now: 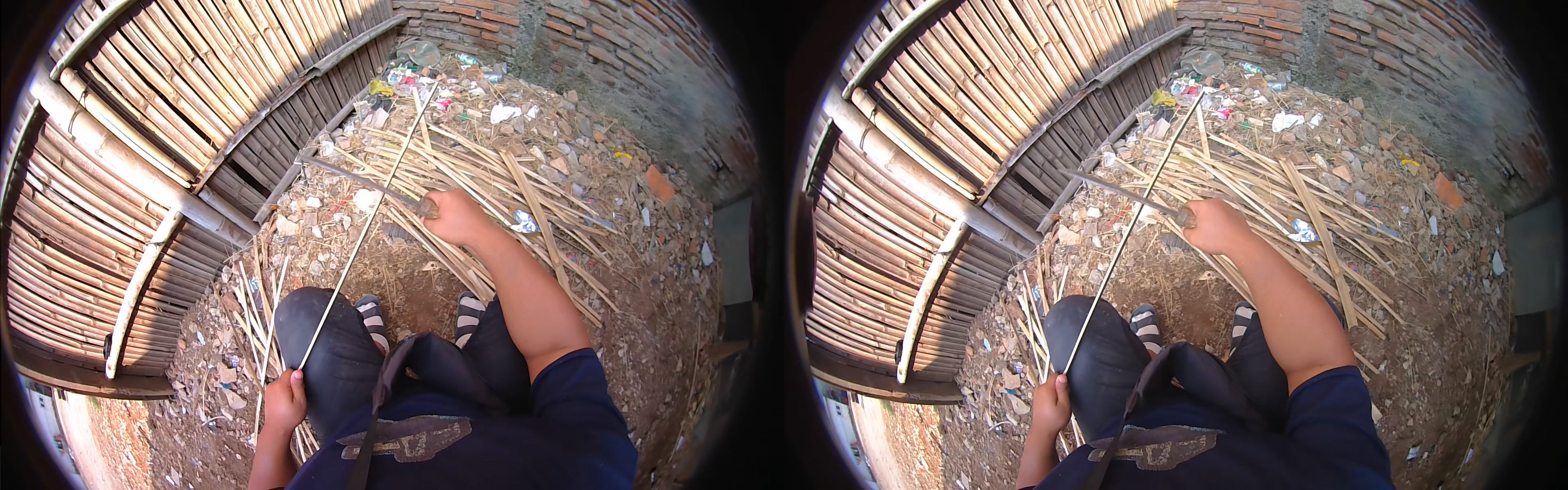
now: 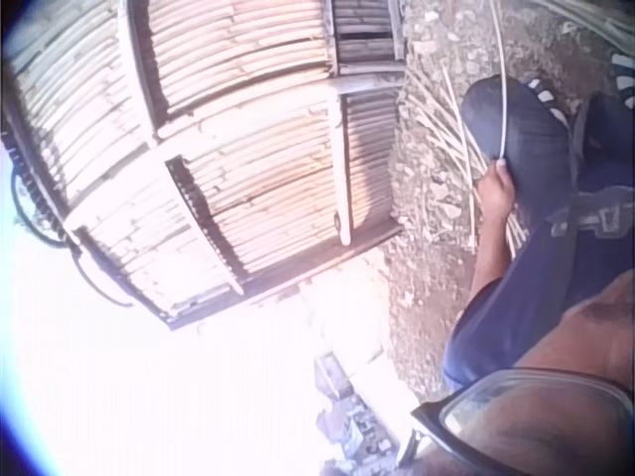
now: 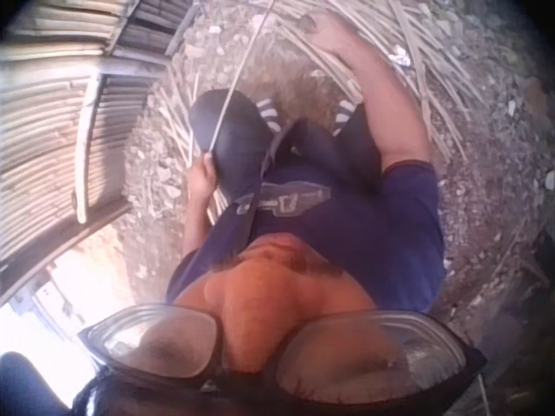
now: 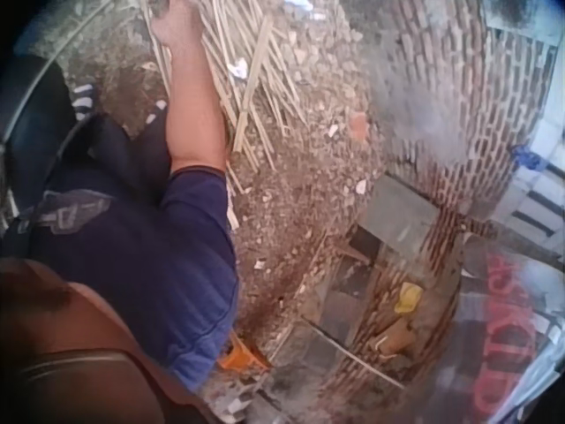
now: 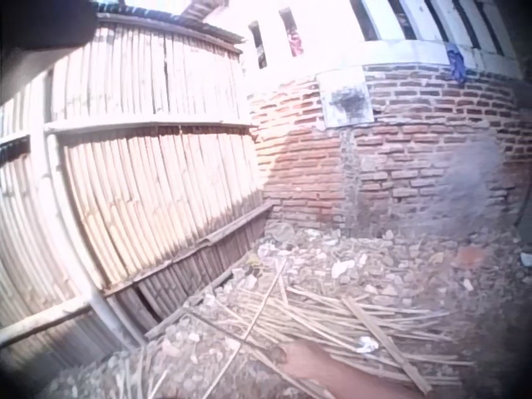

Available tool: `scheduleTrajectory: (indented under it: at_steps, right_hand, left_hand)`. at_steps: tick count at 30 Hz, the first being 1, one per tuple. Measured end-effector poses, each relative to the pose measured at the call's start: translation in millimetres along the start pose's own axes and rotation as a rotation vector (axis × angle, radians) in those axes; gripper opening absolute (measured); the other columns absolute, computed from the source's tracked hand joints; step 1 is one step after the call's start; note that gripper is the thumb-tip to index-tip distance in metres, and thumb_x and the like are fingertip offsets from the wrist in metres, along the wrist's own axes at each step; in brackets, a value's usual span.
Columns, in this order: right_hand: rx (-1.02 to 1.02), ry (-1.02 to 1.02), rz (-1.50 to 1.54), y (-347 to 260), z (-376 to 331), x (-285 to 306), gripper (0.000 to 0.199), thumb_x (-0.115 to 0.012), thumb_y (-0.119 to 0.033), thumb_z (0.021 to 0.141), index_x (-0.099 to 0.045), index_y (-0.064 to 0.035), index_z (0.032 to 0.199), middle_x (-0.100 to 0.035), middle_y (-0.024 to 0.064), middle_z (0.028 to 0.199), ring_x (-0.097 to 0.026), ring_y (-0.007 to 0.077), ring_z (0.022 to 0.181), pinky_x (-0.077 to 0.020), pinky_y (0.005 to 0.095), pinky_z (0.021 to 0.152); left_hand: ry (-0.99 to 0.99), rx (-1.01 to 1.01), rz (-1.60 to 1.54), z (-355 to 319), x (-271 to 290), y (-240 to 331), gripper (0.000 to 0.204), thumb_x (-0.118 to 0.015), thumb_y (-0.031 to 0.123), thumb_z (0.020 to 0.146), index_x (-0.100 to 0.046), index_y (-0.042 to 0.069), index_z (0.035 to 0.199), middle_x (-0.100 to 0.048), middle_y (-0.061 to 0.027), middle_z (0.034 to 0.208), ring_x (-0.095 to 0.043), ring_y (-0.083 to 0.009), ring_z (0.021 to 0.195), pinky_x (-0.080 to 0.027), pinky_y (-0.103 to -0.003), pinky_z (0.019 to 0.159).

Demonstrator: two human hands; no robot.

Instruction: The person scrapes a bamboo strip using a blade to smooth the surface, turning the strip over and handling it by hand.

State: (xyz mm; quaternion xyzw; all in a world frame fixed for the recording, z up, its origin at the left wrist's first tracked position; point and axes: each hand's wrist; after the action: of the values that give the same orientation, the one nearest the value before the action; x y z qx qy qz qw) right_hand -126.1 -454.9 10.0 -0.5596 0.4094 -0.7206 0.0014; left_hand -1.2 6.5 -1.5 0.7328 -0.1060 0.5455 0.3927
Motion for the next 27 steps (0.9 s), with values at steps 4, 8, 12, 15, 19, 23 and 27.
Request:
scheduleTrajectory:
  at_steps: [4, 8, 12, 15, 19, 23, 27]
  right_hand:
    - [0.329, -0.248, -0.246, -49.4, -28.5, 11.6, 0.029, -0.072, -0.02, 0.076, -0.073, -0.0128, 0.104, -0.072, 0.0186, 0.092, -0.07, 0.0381, 0.089, -0.0549, 0.0477, 0.078]
    - [-0.024, -0.213, -0.011, 9.4, -5.0, 10.0, 0.033, -0.074, -0.023, 0.076, -0.073, -0.0134, 0.108, -0.072, 0.018, 0.093, -0.07, 0.0381, 0.091, -0.0557, 0.0476, 0.08]
    - [0.062, -0.094, -0.095, -2.4, -8.8, -4.8, 0.03, -0.071, -0.021, 0.075, -0.073, -0.0128, 0.104, -0.073, 0.0178, 0.094, -0.071, 0.0385, 0.091, -0.0559, 0.0486, 0.081]
    - [0.29, -0.289, -0.275, -45.7, -22.5, -4.1, 0.029, -0.069, -0.018, 0.073, -0.072, -0.0112, 0.101, -0.072, 0.0172, 0.092, -0.071, 0.0383, 0.091, -0.0558, 0.0492, 0.08]
    - [0.216, -0.281, -0.188, -24.2, -18.4, 1.1, 0.026, -0.071, -0.017, 0.072, -0.072, -0.0119, 0.097, -0.07, 0.0166, 0.081, -0.07, 0.0383, 0.083, -0.0543, 0.0488, 0.072]
    - [-0.083, -0.089, 0.035, 25.3, 4.3, 3.6, 0.028, -0.065, -0.013, 0.072, -0.074, -0.0098, 0.099, -0.069, 0.0206, 0.083, -0.07, 0.0376, 0.09, -0.0555, 0.0475, 0.08]
    - [0.095, -0.213, -0.224, -32.3, -15.9, 0.7, 0.03, -0.067, -0.015, 0.075, -0.073, -0.0061, 0.103, -0.071, 0.0222, 0.091, -0.07, 0.0385, 0.093, -0.0556, 0.048, 0.082]
  left_hand:
    - [-0.011, -0.027, -0.007, -22.3, 8.5, -12.5, 0.046, -0.044, 0.037, 0.108, -0.057, 0.001, 0.081, -0.06, -0.0244, 0.067, -0.061, -0.048, 0.065, -0.045, -0.053, 0.059]
    - [-0.059, 0.023, 0.014, -55.6, 14.7, -36.4, 0.045, -0.044, 0.035, 0.108, -0.059, 0.001, 0.081, -0.06, -0.0224, 0.066, -0.063, -0.0451, 0.065, -0.047, -0.05, 0.06]
    - [-0.066, 0.093, -0.001, -66.8, 23.9, -31.1, 0.047, -0.047, 0.035, 0.106, -0.056, 0.002, 0.076, -0.059, -0.0225, 0.065, -0.063, -0.0441, 0.063, -0.047, -0.049, 0.059]
    - [-0.065, 0.083, 0.03, -68.9, 17.9, -44.1, 0.048, -0.051, 0.038, 0.105, -0.055, 0.002, 0.074, -0.057, -0.0227, 0.062, -0.061, -0.0445, 0.061, -0.045, -0.049, 0.056]
    - [0.004, 0.087, 0.085, -69.6, 14.5, -47.9, 0.049, -0.052, 0.04, 0.104, -0.055, 0.002, 0.073, -0.057, -0.0231, 0.062, -0.06, -0.0453, 0.059, -0.045, -0.05, 0.056]
    - [0.014, 0.037, 0.138, -58.3, 20.3, -39.1, 0.049, -0.05, 0.04, 0.105, -0.056, 0.003, 0.073, -0.058, -0.0232, 0.061, -0.06, -0.0467, 0.06, -0.045, -0.053, 0.056]
    - [-0.002, 0.058, 0.17, -61.5, 21.1, -39.3, 0.049, -0.05, 0.039, 0.105, -0.055, 0.003, 0.073, -0.058, -0.0234, 0.062, -0.059, -0.0473, 0.06, -0.044, -0.053, 0.056]
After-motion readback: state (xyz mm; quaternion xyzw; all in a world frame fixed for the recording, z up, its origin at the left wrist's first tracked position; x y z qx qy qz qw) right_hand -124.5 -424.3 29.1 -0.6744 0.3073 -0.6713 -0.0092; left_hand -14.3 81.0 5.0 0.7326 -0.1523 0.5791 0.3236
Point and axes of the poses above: each hand's wrist, its own z-axis towards the middle knuckle, its own x-axis out of the back of the hand, y = z × x
